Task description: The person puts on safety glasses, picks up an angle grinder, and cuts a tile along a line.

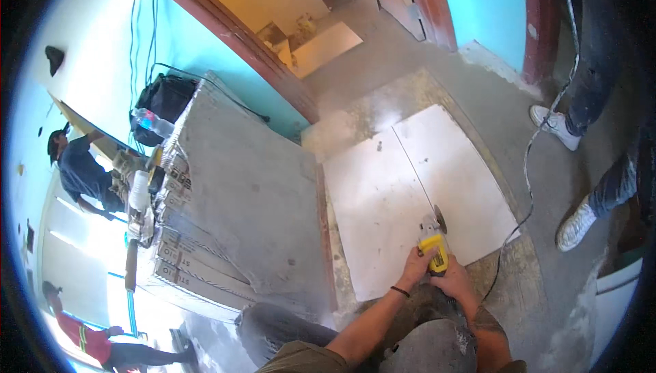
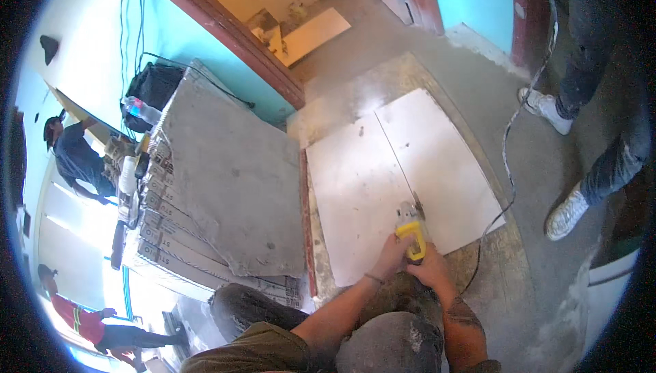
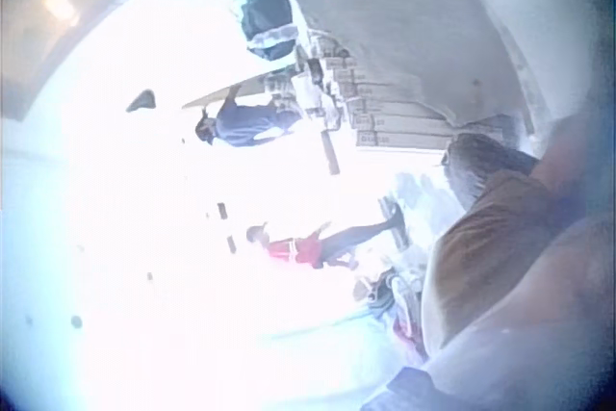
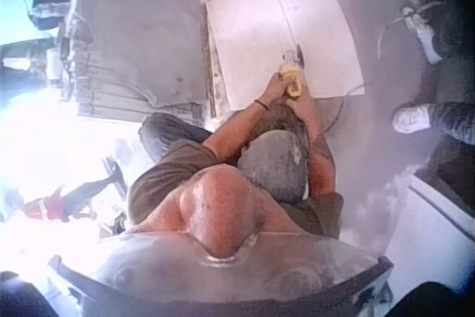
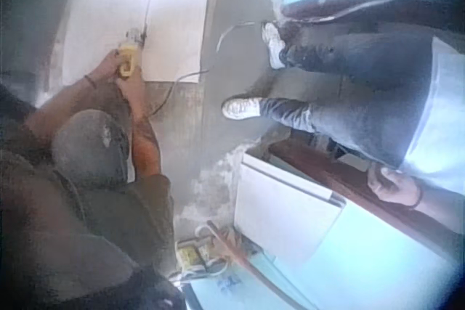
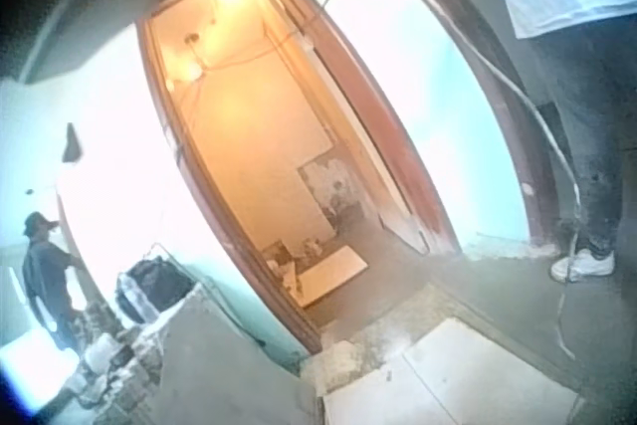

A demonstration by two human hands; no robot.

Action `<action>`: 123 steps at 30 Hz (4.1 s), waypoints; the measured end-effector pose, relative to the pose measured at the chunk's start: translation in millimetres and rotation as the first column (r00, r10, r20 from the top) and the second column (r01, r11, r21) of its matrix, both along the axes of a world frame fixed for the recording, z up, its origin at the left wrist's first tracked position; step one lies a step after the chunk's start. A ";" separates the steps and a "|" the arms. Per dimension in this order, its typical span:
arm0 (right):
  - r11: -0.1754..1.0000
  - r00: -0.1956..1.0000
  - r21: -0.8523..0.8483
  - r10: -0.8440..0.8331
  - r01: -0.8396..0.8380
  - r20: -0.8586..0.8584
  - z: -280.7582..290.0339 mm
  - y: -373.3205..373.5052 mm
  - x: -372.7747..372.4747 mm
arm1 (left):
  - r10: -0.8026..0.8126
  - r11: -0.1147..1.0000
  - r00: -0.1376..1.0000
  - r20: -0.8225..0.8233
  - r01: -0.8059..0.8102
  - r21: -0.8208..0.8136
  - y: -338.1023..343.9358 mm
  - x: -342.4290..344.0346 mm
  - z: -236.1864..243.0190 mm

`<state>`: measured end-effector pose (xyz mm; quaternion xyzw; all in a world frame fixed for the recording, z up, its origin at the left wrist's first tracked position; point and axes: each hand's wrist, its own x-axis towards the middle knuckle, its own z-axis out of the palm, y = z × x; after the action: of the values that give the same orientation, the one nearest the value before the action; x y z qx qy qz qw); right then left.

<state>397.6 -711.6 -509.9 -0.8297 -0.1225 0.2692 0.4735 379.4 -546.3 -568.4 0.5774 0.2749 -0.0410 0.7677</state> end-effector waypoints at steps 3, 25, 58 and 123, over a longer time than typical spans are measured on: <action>0.997 0.999 -0.081 -0.018 0.015 -0.040 -8.0 -4.4 4.6 | -0.007 0.999 0.999 -0.041 0.008 0.034 -7.6 4.9 14.5; 0.999 1.000 -0.049 0.012 -0.011 0.019 22.2 -10.4 16.3 | 0.002 0.997 0.992 -0.129 -0.012 -0.075 -21.6 15.9 44.2; 0.994 1.000 -0.108 -0.008 0.006 -0.015 21.4 -6.0 7.5 | 0.081 0.979 0.984 -0.156 -0.108 -0.175 -22.5 5.3 60.8; 1.000 0.995 0.002 0.020 -0.021 0.100 4.4 -31.1 -18.5 | 0.031 0.999 0.994 -0.107 -0.029 0.021 -32.0 -19.7 19.2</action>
<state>379.1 -742.8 -505.5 -0.8402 -0.1549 0.2320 0.4651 359.7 -578.4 -549.2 0.5776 0.3248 -0.0579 0.7467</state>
